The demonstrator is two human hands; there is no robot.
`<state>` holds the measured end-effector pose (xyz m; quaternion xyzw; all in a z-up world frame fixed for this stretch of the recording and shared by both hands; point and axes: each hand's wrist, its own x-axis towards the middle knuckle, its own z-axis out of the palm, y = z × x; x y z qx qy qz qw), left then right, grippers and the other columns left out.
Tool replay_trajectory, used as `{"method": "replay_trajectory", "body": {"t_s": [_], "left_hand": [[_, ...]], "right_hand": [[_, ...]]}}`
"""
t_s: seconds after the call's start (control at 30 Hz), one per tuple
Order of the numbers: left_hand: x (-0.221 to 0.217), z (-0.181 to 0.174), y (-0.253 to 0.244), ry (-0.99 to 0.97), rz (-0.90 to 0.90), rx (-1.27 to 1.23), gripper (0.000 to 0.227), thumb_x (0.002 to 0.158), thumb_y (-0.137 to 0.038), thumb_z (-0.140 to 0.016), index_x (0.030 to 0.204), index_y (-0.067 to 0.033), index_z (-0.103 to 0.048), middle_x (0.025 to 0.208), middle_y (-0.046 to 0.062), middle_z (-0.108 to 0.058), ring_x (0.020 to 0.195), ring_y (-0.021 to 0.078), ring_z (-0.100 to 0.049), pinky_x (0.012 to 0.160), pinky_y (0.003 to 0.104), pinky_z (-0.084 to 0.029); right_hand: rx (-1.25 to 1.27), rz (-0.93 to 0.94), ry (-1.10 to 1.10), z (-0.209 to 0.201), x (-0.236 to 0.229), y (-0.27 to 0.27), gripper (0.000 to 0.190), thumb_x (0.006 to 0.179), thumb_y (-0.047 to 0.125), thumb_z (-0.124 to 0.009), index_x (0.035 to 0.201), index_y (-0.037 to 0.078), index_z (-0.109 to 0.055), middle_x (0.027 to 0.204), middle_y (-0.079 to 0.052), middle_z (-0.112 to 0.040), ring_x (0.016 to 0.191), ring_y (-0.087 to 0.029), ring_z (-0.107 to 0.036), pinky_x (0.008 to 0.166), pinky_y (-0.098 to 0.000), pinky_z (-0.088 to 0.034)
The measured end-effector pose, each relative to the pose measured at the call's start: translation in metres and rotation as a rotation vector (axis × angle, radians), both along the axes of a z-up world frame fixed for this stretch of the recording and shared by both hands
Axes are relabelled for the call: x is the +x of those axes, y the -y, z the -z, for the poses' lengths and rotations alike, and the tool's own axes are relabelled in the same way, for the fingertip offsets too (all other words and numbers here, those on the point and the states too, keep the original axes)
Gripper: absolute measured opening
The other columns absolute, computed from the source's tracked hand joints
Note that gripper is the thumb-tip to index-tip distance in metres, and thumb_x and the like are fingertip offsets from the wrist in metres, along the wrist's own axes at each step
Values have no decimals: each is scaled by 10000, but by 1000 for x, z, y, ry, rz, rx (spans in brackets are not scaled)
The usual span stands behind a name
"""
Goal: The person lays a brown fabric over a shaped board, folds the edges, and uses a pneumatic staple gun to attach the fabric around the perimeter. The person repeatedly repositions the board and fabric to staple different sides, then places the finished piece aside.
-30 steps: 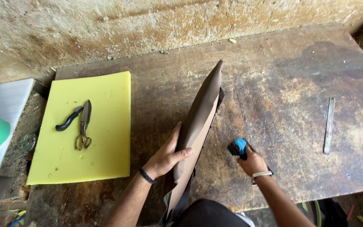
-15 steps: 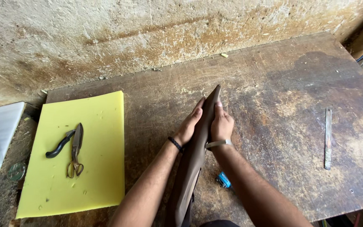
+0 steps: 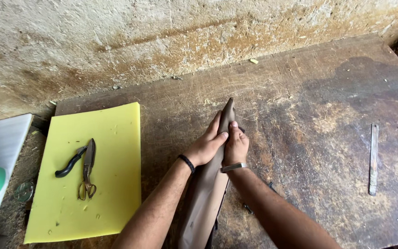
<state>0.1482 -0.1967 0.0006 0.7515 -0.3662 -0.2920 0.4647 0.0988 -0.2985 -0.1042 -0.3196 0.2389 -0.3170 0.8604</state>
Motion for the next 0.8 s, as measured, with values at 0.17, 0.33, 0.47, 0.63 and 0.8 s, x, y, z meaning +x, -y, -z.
{"method": "replay_trajectory", "body": {"t_s": [0.17,0.33,0.47,0.63,0.8], "left_hand": [[-22,-37,20,-100,-41,394,932,935,-114,-460,1611,-345,139,1678,193,-190,1254,419,-650,875,493,-643],[-27,-49,21,-40,-15,351,971,917,-83,-510,1594,-388,117,1691,190,-144,1330,420,-551,885,520,-625],[-23,-39,22,-14,-18,356,989,918,-67,-529,1592,-399,115,1701,191,-110,1350,414,-513,921,514,-610],[-23,-29,25,44,-37,385,1016,904,-59,-556,1597,-404,102,1688,189,-184,1235,367,-615,890,467,-606],[-28,-39,28,22,-69,432,1026,908,-61,-574,1607,-415,87,1663,191,-256,1151,323,-666,828,432,-626]], "right_hand": [[-421,-551,-606,15,-71,45,368,1029,355,-583,812,60,-625,618,-54,-535,500,-191,-480,442,-350,-436],[-1323,-1156,-1399,53,-212,62,994,831,558,-832,1495,55,-289,1378,-225,-487,1056,-315,-634,793,-399,-641],[-1211,-1048,-1384,80,-246,39,827,871,289,-732,1508,60,-257,1246,-264,-633,921,-298,-717,750,-361,-658],[-669,-720,-1245,41,-216,66,763,851,134,-750,1486,101,-328,1135,-253,-701,787,-273,-738,643,-354,-641],[-771,-635,-806,-59,-172,134,398,829,160,-747,1204,47,-676,1003,-192,-733,766,-229,-695,610,-350,-595]]}}
